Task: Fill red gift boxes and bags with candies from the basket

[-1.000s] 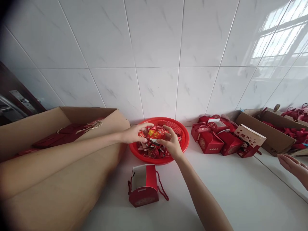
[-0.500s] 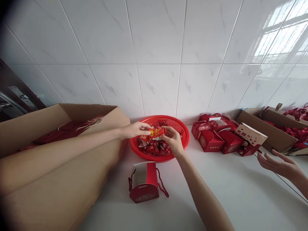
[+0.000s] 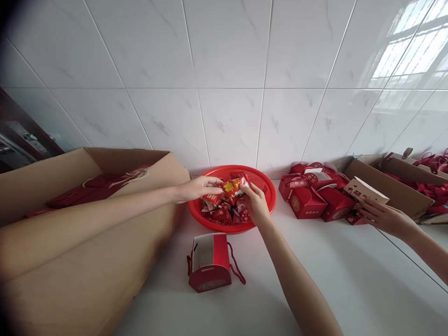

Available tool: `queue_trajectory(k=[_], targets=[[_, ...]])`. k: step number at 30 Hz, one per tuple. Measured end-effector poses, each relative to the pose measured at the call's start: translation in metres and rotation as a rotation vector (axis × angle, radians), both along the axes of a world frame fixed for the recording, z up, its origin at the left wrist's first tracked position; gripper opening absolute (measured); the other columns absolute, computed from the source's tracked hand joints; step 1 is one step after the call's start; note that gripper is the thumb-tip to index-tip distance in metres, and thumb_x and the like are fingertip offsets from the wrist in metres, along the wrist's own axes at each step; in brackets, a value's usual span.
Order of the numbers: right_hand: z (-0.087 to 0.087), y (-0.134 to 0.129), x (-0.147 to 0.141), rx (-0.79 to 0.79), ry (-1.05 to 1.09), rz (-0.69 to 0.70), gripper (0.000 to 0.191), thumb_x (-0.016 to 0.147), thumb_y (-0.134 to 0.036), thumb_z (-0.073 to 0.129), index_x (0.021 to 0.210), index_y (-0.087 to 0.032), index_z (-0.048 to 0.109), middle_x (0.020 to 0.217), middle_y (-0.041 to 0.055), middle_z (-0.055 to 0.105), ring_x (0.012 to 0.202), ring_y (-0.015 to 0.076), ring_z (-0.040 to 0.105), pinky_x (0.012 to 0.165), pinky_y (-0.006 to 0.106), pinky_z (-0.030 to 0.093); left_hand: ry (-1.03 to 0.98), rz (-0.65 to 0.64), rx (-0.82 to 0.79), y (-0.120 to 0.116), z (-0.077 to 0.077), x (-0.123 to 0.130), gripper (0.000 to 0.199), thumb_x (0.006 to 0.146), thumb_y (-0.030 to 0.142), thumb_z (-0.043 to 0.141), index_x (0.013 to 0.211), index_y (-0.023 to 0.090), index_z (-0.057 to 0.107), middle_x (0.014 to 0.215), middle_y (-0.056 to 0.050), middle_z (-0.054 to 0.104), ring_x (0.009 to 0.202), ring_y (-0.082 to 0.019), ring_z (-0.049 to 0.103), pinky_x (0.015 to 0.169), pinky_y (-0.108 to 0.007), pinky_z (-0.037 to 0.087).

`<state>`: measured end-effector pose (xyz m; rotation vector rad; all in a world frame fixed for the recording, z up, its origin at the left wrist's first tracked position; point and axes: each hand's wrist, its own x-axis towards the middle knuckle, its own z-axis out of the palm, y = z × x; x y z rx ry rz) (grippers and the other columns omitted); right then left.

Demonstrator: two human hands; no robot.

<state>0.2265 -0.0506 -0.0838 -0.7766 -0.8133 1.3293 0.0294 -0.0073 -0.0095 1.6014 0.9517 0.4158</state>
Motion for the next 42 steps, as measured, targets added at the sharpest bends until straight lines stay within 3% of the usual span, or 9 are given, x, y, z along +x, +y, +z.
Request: queue_trajectory(k=[7, 11, 15, 18, 23, 28, 34, 38, 42], targets=[[0.0, 0.002, 0.001, -0.027, 0.164, -0.017, 0.023, 0.07, -0.037, 0.084, 0.085, -0.021, 0.077, 0.089, 0.0028, 0.077, 0.084, 0.0223, 0.071, 0.072, 0.031, 0.057, 0.122, -0.011, -0.056, 0.004, -0.007, -0.003, 0.05, 0.063, 0.006, 0.07, 0.111, 0.014, 0.06, 0.09, -0.003, 0.068, 0.061, -0.014, 0.065, 0.059, -0.028, 0.056], [0.004, -0.001, -0.001, -0.048, 0.153, 0.001, 0.025, 0.07, -0.037, 0.084, 0.087, -0.02, 0.077, 0.097, 0.0051, 0.078, 0.099, 0.0278, 0.071, 0.084, 0.036, 0.058, 0.279, -0.096, 0.162, 0.011, -0.011, -0.007, 0.049, 0.074, 0.014, 0.064, 0.123, 0.015, 0.055, 0.108, -0.01, 0.069, 0.065, -0.016, 0.07, 0.062, -0.03, 0.058], [0.004, 0.0, -0.001, -0.074, 0.158, -0.026, 0.025, 0.069, -0.037, 0.084, 0.086, -0.02, 0.077, 0.097, 0.0045, 0.079, 0.103, 0.0287, 0.071, 0.088, 0.037, 0.058, 0.513, -0.255, 0.515, 0.012, -0.016, -0.01, 0.043, 0.081, 0.006, 0.047, 0.12, 0.015, 0.063, 0.111, -0.01, 0.073, 0.093, -0.021, 0.072, 0.086, -0.033, 0.057], [0.002, 0.002, -0.002, -0.066, 0.153, -0.012, 0.026, 0.068, -0.036, 0.085, 0.087, -0.02, 0.077, 0.096, 0.0048, 0.079, 0.104, 0.0292, 0.071, 0.089, 0.037, 0.058, 0.559, -0.367, 0.568, 0.004, -0.024, -0.008, 0.057, 0.074, -0.002, 0.047, 0.123, 0.018, 0.066, 0.13, -0.008, 0.067, 0.122, -0.024, 0.06, 0.108, -0.035, 0.044], [0.002, 0.002, -0.003, -0.078, 0.144, -0.008, 0.03, 0.064, -0.037, 0.087, 0.085, -0.018, 0.078, 0.097, 0.0071, 0.078, 0.106, 0.0302, 0.07, 0.091, 0.037, 0.056, 0.631, -0.527, 0.58, -0.006, -0.038, -0.002, 0.068, 0.073, -0.005, 0.044, 0.134, 0.02, 0.061, 0.149, -0.005, 0.052, 0.14, -0.021, 0.044, 0.117, -0.033, 0.032], [0.0, 0.003, -0.003, -0.082, 0.129, -0.01, 0.029, 0.063, -0.038, 0.087, 0.08, -0.018, 0.076, 0.09, 0.0069, 0.078, 0.102, 0.0301, 0.071, 0.087, 0.038, 0.056, 0.716, -0.537, 0.543, 0.0, -0.038, 0.001, 0.064, 0.073, 0.001, 0.049, 0.131, 0.022, 0.064, 0.127, -0.006, 0.07, 0.112, -0.023, 0.065, 0.094, -0.028, 0.05], [0.001, 0.002, -0.003, -0.082, 0.136, 0.002, 0.032, 0.06, -0.039, 0.089, 0.081, -0.019, 0.076, 0.089, 0.0058, 0.078, 0.101, 0.0293, 0.07, 0.085, 0.036, 0.056, 0.687, -0.456, 0.542, 0.003, -0.04, -0.001, 0.036, 0.073, 0.011, 0.06, 0.105, 0.018, 0.076, 0.096, -0.004, 0.077, 0.088, -0.021, 0.069, 0.073, -0.023, 0.051], [0.003, 0.0, -0.003, -0.07, 0.137, 0.029, 0.033, 0.063, -0.039, 0.087, 0.088, -0.02, 0.077, 0.088, 0.0039, 0.079, 0.097, 0.027, 0.071, 0.084, 0.034, 0.057, 0.604, -0.403, 0.581, 0.0, -0.04, 0.0, 0.031, 0.069, 0.004, 0.058, 0.084, 0.021, 0.079, 0.08, 0.0, 0.077, 0.079, -0.018, 0.068, 0.07, -0.021, 0.049], [0.007, -0.001, -0.001, -0.097, 0.154, 0.065, 0.03, 0.068, -0.037, 0.084, 0.091, -0.019, 0.076, 0.09, 0.0031, 0.078, 0.092, 0.0241, 0.072, 0.078, 0.031, 0.058, 0.46, -0.291, 0.695, 0.003, -0.019, 0.006, 0.027, 0.07, 0.005, 0.058, 0.078, 0.021, 0.078, 0.085, -0.002, 0.075, 0.083, -0.017, 0.066, 0.08, -0.026, 0.05]])
